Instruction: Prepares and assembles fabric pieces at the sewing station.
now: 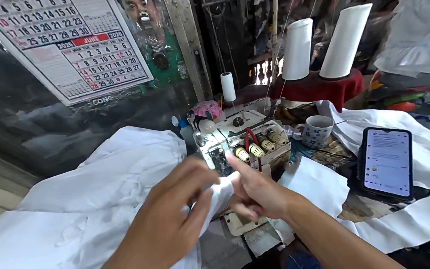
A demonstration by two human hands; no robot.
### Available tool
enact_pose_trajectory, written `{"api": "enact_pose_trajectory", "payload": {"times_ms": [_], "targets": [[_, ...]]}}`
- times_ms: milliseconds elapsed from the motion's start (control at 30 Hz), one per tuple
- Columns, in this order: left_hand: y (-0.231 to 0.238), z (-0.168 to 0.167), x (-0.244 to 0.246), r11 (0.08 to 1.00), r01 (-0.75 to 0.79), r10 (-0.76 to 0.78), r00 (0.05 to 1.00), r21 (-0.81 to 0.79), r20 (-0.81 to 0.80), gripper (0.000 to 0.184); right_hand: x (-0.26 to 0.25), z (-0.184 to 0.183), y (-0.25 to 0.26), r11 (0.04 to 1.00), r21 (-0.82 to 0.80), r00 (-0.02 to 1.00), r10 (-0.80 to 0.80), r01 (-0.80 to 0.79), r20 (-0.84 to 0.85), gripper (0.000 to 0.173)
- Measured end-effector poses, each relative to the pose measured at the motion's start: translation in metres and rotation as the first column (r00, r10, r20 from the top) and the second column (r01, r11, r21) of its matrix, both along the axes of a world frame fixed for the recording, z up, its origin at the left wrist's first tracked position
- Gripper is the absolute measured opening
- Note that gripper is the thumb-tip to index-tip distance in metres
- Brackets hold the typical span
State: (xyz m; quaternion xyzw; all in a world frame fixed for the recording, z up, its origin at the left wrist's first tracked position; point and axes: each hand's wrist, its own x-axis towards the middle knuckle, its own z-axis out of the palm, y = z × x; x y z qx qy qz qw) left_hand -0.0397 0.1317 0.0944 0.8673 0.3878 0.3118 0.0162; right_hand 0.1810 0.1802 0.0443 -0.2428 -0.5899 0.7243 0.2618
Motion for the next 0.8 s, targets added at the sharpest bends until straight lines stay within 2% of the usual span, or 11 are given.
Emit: {"api": "enact_pose_trajectory", "payload": {"times_ms": [33, 67, 133, 200, 267, 333, 367, 467, 533, 667, 800], "targets": [[-0.013, -0.021, -0.016, 0.996, -0.068, 0.074, 0.993, -0.065, 0.092, 0.025, 0.011, -0.006, 0.001, 0.999, 0.003, 0.998, 0.052, -0.051, -0.025, 0.075], [-0.027, -0.04, -0.03, 0.978, -0.159, 0.171, 0.982, -0.137, 0.077, 0.041, 0.021, -0.012, 0.001, 0.996, 0.011, 0.995, 0.088, -0.087, -0.045, 0.065], [-0.052, -0.073, -0.052, 0.908, -0.368, 0.334, 0.924, -0.201, -0.187, 0.052, 0.025, -0.025, 0.001, 0.999, 0.003, 0.991, 0.051, -0.051, -0.122, 0.041], [-0.066, -0.084, -0.076, 0.87, -0.48, 0.427, 0.847, -0.111, -0.316, 0.029, 0.014, -0.025, -0.004, 0.989, -0.012, 0.972, -0.149, 0.149, -0.181, 0.026], [-0.071, -0.069, -0.099, 0.84, -0.541, 0.53, 0.795, 0.053, -0.295, 0.016, -0.001, -0.021, -0.012, 0.936, -0.032, 0.911, -0.348, 0.35, -0.223, 0.018], [-0.061, -0.061, -0.116, 0.812, -0.554, 0.583, 0.756, 0.185, -0.298, 0.011, -0.011, -0.02, -0.028, 0.885, 0.076, 0.877, -0.439, 0.46, -0.196, 0.017], [-0.054, -0.061, -0.123, 0.827, -0.544, 0.555, 0.752, 0.142, -0.355, 0.014, -0.013, -0.023, -0.037, 0.853, 0.176, 0.868, -0.464, 0.491, -0.176, 0.016], [-0.045, -0.048, -0.13, 0.838, -0.506, 0.346, 0.782, -0.204, -0.519, 0.029, -0.005, -0.057, -0.047, 0.742, 0.458, 0.865, -0.479, 0.49, -0.15, 0.016], [-0.043, -0.031, -0.109, 0.886, -0.427, 0.298, 0.824, -0.183, -0.482, 0.03, 0.004, -0.074, -0.044, 0.737, 0.495, 0.88, -0.453, 0.46, -0.143, 0.017], [-0.012, -0.021, -0.022, 0.988, -0.15, 0.139, 0.967, -0.037, -0.214, 0.025, 0.003, -0.07, -0.042, 0.749, 0.487, 0.886, -0.444, 0.448, -0.133, 0.018], [0.014, 0.0, 0.027, 0.989, -0.029, -0.009, 0.967, -0.145, -0.253, 0.014, 0.001, -0.062, -0.038, 0.736, 0.503, 0.88, -0.46, 0.453, -0.119, 0.019]]}}
